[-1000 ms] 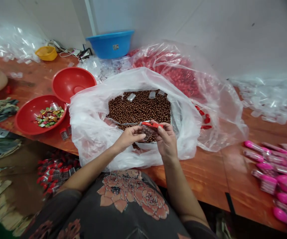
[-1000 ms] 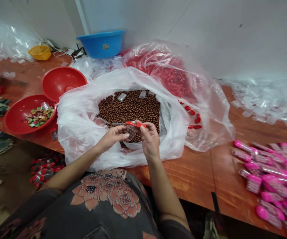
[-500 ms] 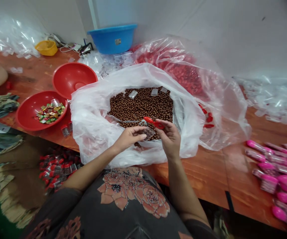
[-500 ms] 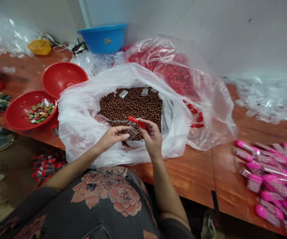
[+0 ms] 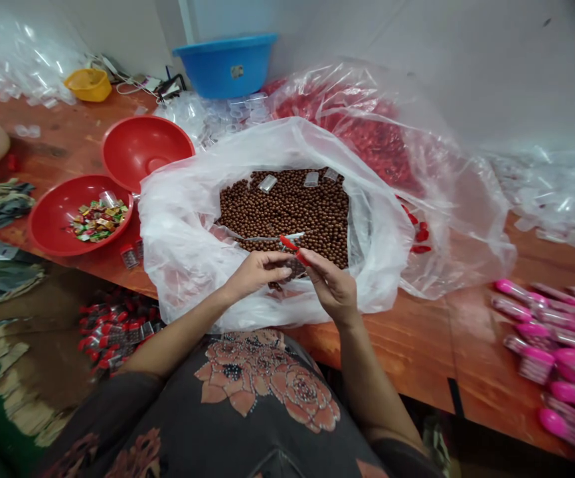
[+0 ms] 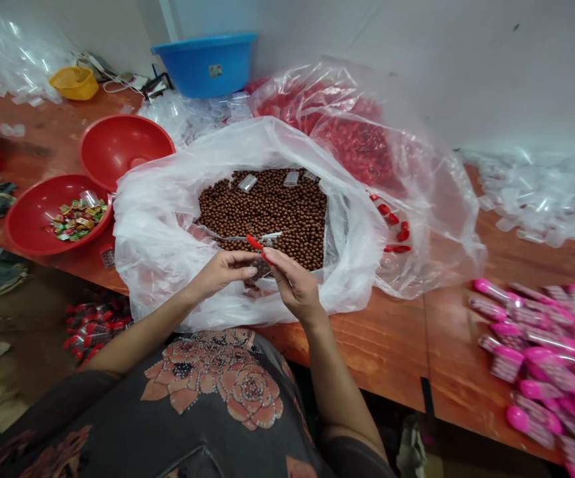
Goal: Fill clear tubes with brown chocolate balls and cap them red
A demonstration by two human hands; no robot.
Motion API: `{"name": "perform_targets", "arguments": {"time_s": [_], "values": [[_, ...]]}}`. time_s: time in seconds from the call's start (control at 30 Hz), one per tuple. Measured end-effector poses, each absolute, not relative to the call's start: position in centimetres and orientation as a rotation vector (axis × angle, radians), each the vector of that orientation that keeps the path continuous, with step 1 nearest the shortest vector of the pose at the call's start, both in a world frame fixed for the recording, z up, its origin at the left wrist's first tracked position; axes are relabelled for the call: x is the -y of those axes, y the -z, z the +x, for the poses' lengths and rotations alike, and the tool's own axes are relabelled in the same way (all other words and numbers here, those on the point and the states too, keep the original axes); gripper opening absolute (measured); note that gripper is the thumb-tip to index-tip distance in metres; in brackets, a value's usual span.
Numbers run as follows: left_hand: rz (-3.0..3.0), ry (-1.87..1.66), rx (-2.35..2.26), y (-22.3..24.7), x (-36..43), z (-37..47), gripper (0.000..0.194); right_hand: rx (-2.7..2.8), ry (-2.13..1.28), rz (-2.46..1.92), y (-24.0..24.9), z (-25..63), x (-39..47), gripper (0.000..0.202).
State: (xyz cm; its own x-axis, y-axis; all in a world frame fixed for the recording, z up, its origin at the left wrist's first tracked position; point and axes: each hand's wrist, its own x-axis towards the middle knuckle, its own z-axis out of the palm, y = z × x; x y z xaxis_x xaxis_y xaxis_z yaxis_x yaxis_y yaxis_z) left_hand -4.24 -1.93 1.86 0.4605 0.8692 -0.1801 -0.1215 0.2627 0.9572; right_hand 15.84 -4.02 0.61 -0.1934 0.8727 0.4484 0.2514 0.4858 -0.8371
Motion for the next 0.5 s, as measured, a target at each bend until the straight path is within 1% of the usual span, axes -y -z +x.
{"name": "perform_targets", "arguments": {"time_s": [0.1,0.17,0.3,0.37,0.43,0.5], "values": [[1.111,-0.790,-0.852,-1.9,2.0,-4.3,0.043,1.752,-0.787,-1.013,-0.8,15.9,4.3,0.046],[1.083,-0.789,-0.854,-2.0,2.0,-4.2,0.045,1.806,-0.771,-1.007,-0.7,15.9,4.5,0.054],[0.995,-0.817,-0.846,-2.5,2.2,-4.1,0.047,1.947,-0.653,-0.955,-0.3,15.4,4.4,0.085],[0.984,-0.832,-0.851,-2.8,2.3,-4.0,0.044,1.980,-0.526,-0.945,-0.3,15.1,4.2,0.096],[0.975,-0.849,-0.873,-2.8,2.3,-3.9,0.042,1.997,-0.415,-0.959,-0.5,14.9,3.9,0.097],[0.949,-0.881,-0.884,-2.6,2.5,-3.7,0.042,2.024,-0.369,-0.975,-0.6,14.8,3.7,0.093]]}}
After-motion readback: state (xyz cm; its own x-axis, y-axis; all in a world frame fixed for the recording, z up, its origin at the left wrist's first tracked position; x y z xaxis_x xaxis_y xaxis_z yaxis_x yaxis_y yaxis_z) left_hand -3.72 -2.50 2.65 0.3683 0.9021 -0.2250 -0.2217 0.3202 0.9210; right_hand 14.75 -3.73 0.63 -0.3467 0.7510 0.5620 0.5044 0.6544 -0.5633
